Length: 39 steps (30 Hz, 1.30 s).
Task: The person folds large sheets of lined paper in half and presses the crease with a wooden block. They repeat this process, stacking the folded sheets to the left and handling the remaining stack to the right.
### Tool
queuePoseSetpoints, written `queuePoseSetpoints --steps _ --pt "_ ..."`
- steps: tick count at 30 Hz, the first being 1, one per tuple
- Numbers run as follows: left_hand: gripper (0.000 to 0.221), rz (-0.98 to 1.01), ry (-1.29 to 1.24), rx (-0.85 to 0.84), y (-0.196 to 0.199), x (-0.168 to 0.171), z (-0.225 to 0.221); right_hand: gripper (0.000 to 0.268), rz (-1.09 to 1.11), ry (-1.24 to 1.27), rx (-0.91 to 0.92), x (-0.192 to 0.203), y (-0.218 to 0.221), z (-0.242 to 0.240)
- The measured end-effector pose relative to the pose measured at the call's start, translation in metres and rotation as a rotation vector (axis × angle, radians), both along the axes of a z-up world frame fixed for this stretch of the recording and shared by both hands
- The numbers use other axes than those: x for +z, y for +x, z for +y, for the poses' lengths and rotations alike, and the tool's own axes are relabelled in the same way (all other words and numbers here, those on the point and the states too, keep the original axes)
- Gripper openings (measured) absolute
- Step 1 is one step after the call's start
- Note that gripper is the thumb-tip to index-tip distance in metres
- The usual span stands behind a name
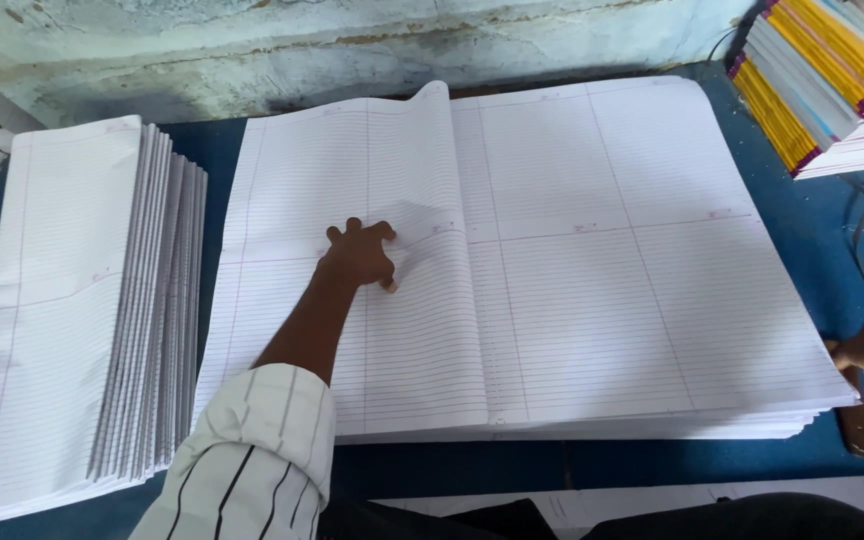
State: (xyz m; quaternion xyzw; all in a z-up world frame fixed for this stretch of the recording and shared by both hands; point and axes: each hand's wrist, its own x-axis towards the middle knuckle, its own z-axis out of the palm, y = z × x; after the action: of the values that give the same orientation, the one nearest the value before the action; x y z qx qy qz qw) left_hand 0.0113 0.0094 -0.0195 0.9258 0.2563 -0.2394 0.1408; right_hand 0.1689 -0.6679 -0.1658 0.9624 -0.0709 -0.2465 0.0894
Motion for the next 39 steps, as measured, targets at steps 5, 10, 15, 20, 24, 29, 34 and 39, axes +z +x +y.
queuePoseSetpoints --steps 5,10,15,20,24,29,34,39 --pt "0.097 -0.005 0.01 -0.009 0.001 -0.002 0.0 0.036 0.05 -0.027 -0.103 -0.007 -0.019 -0.015" --pt "0.097 -0.017 -0.003 0.001 -0.002 0.001 0.001 0.036 0.062 -0.017 -0.123 -0.016 -0.022 -0.011" --pt "0.097 -0.013 -0.013 0.007 -0.002 0.005 -0.003 0.037 0.036 -0.006 -0.129 -0.011 -0.014 -0.013" --pt "0.096 -0.02 -0.017 -0.003 -0.004 0.006 -0.002 0.038 -0.048 0.041 -0.093 0.008 0.008 -0.007" --pt "0.098 -0.03 -0.026 -0.004 -0.002 0.004 -0.002 0.039 -0.157 0.122 -0.016 0.049 0.036 0.023" --pt "0.1 -0.046 -0.031 -0.008 -0.005 0.004 -0.002 0.039 -0.264 0.244 0.12 0.112 0.057 0.097" --pt "0.105 -0.045 -0.036 -0.01 -0.007 0.01 -0.004 0.04 -0.304 0.352 0.303 0.159 0.057 0.19" --pt "0.106 -0.006 -0.037 -0.018 -0.007 0.015 -0.007 0.05 -0.243 0.557 0.485 0.184 0.025 0.284"
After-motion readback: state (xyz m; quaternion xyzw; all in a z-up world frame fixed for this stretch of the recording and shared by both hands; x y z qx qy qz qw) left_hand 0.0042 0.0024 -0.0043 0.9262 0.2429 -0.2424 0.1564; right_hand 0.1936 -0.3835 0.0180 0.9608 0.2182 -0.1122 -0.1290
